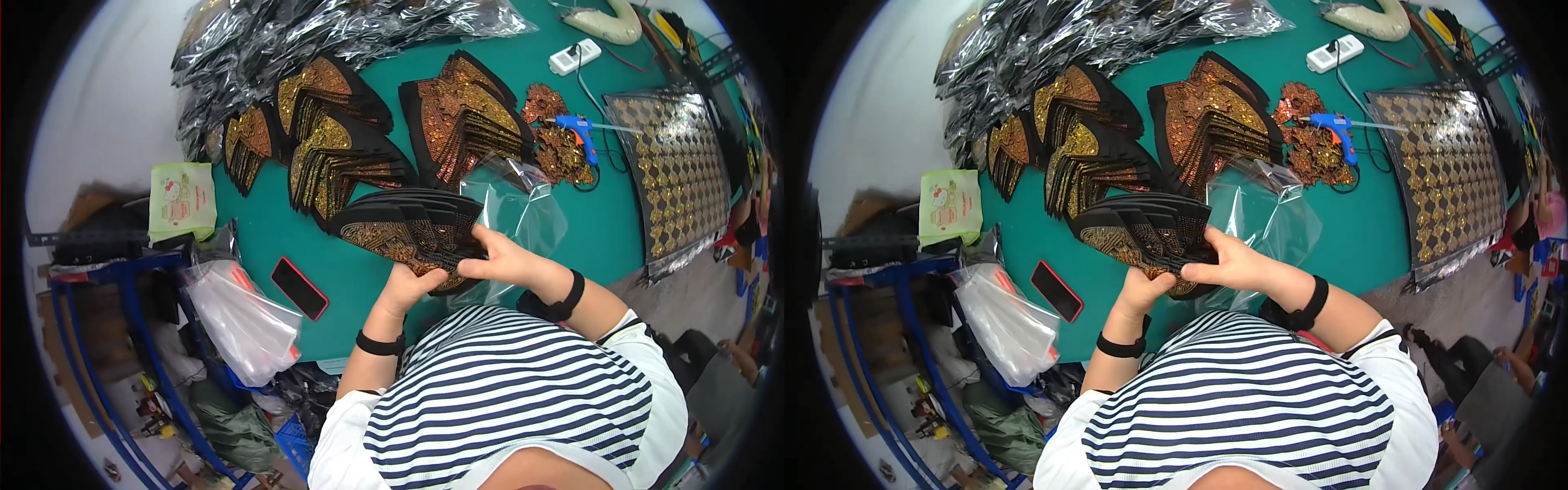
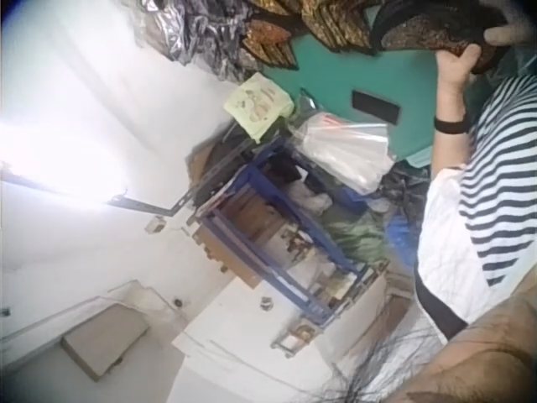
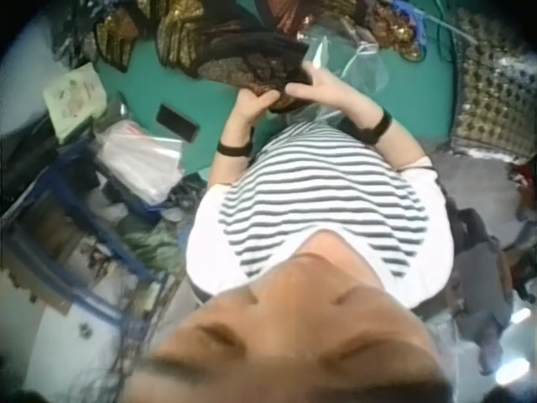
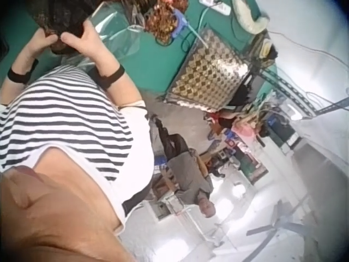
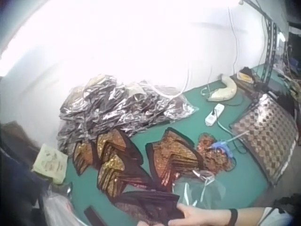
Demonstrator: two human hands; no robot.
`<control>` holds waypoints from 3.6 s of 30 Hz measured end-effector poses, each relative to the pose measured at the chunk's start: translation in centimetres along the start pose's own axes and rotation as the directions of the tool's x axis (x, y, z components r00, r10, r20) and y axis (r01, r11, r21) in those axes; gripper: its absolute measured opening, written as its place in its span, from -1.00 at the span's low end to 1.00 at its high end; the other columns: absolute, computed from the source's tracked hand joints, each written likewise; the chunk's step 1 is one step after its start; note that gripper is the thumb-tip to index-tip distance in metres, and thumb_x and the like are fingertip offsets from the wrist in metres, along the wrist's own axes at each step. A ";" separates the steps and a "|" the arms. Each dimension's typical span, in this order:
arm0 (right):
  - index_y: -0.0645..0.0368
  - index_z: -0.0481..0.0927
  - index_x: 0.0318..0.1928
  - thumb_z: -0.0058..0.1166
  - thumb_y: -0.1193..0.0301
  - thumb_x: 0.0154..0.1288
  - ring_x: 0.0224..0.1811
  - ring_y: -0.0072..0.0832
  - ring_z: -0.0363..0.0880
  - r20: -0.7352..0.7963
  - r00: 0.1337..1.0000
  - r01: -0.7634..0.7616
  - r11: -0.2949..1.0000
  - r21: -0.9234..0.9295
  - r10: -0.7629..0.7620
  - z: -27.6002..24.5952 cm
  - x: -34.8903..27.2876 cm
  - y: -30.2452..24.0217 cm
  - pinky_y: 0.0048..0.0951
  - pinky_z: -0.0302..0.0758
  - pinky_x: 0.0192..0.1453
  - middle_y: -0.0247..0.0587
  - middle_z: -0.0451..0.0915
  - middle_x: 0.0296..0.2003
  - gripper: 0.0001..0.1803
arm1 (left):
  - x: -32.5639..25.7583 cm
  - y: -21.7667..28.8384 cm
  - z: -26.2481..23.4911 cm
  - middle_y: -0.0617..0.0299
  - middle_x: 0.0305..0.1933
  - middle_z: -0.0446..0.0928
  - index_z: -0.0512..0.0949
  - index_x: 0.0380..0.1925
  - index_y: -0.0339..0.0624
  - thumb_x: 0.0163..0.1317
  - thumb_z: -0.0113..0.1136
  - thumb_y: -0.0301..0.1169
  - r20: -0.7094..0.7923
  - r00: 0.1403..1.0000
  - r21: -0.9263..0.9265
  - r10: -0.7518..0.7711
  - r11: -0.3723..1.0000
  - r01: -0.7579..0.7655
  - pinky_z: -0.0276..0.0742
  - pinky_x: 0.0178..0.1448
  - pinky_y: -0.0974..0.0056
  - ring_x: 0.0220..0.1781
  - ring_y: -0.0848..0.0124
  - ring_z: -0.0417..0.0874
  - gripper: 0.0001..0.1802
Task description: Packing decorative shoe uppers into plastic bags for storage or transport in a workshop setting.
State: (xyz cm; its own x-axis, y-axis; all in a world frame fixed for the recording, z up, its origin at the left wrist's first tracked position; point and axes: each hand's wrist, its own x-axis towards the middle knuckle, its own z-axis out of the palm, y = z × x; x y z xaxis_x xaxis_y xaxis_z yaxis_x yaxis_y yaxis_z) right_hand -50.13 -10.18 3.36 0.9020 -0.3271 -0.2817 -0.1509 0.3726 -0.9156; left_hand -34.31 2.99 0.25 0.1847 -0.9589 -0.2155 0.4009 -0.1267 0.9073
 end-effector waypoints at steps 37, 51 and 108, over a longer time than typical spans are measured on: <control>0.25 0.28 0.25 0.21 0.24 0.16 0.16 -0.37 0.38 0.148 0.955 0.265 0.964 -0.038 -0.257 0.2 -0.8 -3.0 -0.35 0.36 0.20 -0.12 0.37 0.13 -0.30 | 1.2 1.6 0.8 -0.13 0.32 0.17 0.13 0.28 -0.27 -0.06 0.23 0.23 0.137 0.981 -0.605 0.140 0.796 -0.029 0.32 0.29 0.09 0.28 0.13 0.34 0.05; 0.23 0.34 0.19 0.42 0.28 -0.15 0.12 -0.32 0.38 0.048 0.862 0.498 0.826 -0.266 -0.504 1.3 -2.8 -3.3 -0.33 0.36 0.14 -0.10 0.40 0.06 -0.16 | 1.2 3.3 2.8 -0.11 0.31 0.19 0.11 0.29 -0.25 -0.01 0.18 0.23 0.199 0.957 -0.627 0.209 0.778 -0.040 0.16 0.36 -0.14 0.32 0.07 0.28 0.03; 0.18 0.55 -0.04 0.38 0.19 -0.13 0.05 -0.02 0.52 0.132 0.558 0.709 0.388 -0.589 -0.819 1.3 -3.5 -3.7 -0.28 0.52 0.01 0.19 0.42 0.06 -0.40 | 0.6 3.3 2.8 -0.19 0.30 0.18 0.14 0.29 -0.22 0.10 0.07 0.18 0.156 0.962 -0.685 0.225 0.726 -0.059 0.19 0.35 -0.12 0.34 -0.06 0.20 -0.09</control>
State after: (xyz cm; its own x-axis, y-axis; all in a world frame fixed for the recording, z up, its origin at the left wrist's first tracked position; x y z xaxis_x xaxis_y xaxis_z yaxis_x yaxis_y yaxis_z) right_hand -52.21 -9.30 8.13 0.6805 -0.3728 0.6309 0.3425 -0.5992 -0.7236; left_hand -35.43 1.29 4.10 0.1281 -0.9903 0.0533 0.8950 0.1386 0.4240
